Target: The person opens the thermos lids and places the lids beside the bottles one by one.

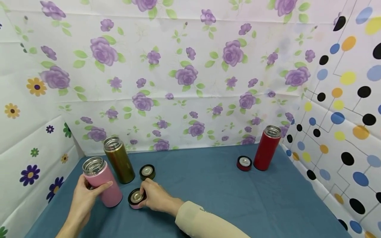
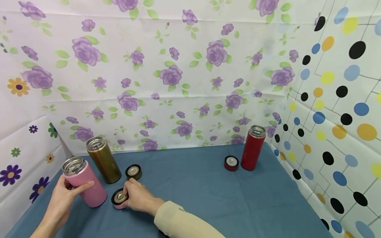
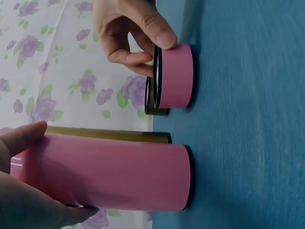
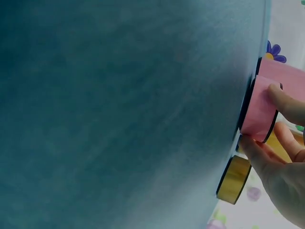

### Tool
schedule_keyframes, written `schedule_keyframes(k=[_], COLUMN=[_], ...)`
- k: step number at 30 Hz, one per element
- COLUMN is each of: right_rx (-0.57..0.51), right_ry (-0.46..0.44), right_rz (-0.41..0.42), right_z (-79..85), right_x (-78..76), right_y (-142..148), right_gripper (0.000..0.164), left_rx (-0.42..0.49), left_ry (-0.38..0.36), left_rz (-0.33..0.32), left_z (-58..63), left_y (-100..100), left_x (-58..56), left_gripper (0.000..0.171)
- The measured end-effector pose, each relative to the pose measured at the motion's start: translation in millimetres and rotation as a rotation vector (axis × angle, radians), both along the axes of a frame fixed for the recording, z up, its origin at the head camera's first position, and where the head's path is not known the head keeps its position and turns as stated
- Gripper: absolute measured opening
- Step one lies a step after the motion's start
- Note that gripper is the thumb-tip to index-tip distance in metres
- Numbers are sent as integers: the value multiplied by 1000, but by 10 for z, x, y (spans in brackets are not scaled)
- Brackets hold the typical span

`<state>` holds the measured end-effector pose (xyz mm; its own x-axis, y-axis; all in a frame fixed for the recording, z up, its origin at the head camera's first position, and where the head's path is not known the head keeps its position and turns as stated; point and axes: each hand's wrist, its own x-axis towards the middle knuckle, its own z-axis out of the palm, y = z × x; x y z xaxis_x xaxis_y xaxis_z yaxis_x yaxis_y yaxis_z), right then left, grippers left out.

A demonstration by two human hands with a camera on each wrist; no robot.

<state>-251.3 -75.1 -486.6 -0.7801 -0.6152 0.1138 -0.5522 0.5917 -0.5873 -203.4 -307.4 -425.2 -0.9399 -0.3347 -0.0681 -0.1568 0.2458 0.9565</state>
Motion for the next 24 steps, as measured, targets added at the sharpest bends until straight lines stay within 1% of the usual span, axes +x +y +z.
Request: schedule_keyframes(k=[4,8,14,18,21,24], right_rx=[40,40,36,34,26,-7], right_ry=[-1,-3,6,2,-30,-94], right_rz=[23,28,27,23,28,31], right_z=[10,17,3,1,14,44], right_x=[15,21,21,18,11,-4], right_y=[-17,-23,-14,-9,-6,12], right_gripper=[32,31,31,33,36,37], left_rx=[-1,-31,-87,-102,-106,-80], left_ry=[9,8,-2,4,18,57], left_rz=[-30,-52,-44,-48,-59,-35], left_z=[-8,-9,-5,-6,-10,10], left_y=[-29,-43,-22,-4,14,41], left_x=[-19,-38,-26,-17,-11,0], left_gripper=[96,97,99,100,102,107])
